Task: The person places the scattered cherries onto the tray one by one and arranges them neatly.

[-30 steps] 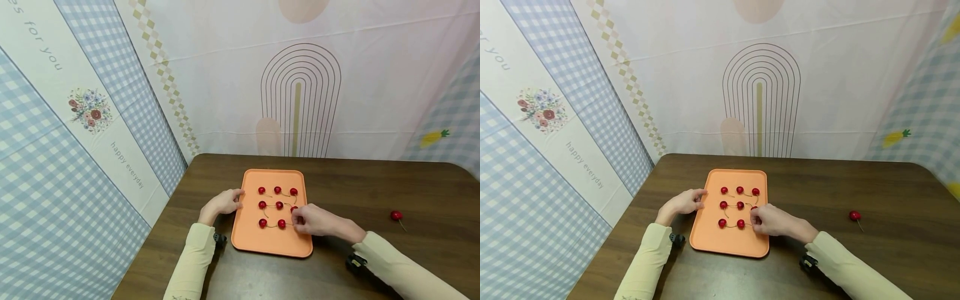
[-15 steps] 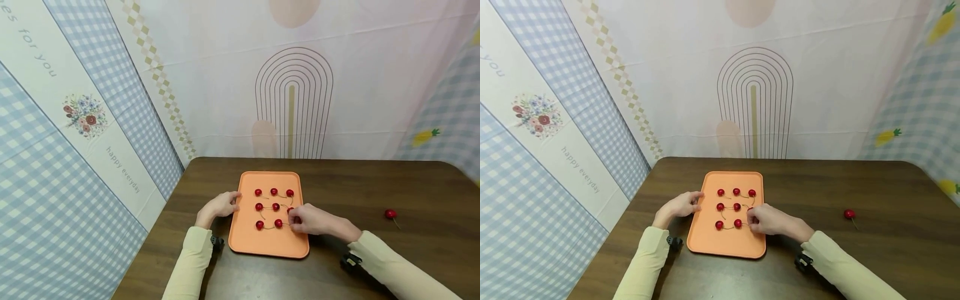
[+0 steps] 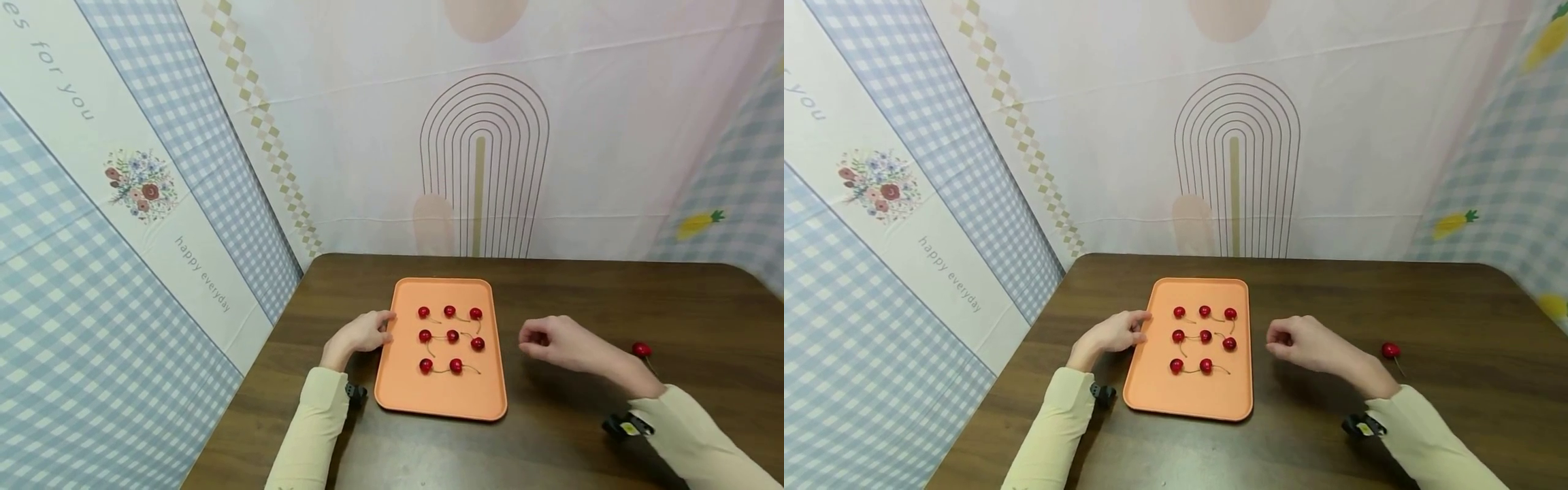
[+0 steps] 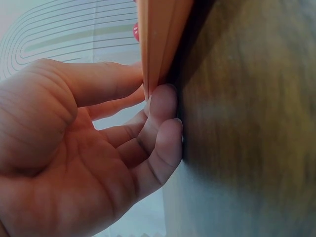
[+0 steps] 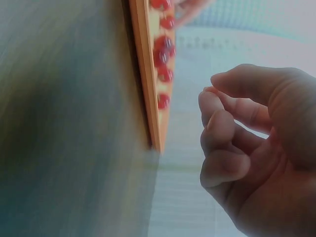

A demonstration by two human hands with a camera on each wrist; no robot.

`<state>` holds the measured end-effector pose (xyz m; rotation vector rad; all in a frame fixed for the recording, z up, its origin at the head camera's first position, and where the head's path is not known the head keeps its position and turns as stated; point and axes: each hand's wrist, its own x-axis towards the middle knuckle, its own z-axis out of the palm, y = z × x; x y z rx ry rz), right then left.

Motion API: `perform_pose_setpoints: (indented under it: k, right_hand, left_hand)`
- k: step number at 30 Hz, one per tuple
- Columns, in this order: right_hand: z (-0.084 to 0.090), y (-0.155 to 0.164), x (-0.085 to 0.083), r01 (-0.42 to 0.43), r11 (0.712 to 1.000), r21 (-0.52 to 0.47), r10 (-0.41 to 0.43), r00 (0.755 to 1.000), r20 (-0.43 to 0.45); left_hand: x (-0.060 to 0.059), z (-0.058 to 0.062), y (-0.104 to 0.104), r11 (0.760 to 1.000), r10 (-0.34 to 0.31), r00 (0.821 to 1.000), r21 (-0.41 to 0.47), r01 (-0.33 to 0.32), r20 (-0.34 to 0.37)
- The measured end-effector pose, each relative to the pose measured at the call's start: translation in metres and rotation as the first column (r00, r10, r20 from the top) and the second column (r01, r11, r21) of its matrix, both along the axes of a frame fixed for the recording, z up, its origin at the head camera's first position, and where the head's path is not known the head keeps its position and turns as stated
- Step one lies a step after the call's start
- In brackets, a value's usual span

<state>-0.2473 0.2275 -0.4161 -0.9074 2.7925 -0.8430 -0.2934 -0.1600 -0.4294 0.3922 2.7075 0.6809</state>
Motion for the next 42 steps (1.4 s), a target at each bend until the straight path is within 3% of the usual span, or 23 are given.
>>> perform_pose_setpoints:
  k: [10,17,29,34,42]
  right_hand:
    - [0.001,0.069,0.012,0.152,0.988,0.006,-0.151,0.987,-0.055]
    - [-0.002,0.110,0.014,0.235,0.970,0.060,-0.235,0.972,-0.006]
    - [-0.013,0.154,0.002,0.301,0.926,0.227,-0.326,0.942,0.080]
    - [-0.016,0.167,0.000,0.280,0.917,0.285,-0.329,0.934,0.142]
    - [-0.025,0.176,-0.002,0.209,0.931,0.298,-0.291,0.920,0.263]
  left_hand:
    - [0.000,0.003,0.002,1.000,0.002,1.000,-0.005,-0.002,0.003]
    - [-0.002,0.003,0.002,1.000,-0.005,1.000,-0.008,0.005,0.001]
    - [0.000,0.002,0.000,1.000,-0.018,1.000,0.005,0.018,0.001]
    - [0.001,0.002,-0.001,1.000,-0.020,1.000,0.006,0.020,0.002]
    - [0.001,0.001,-0.001,1.000,-0.018,1.000,0.010,0.018,0.007]
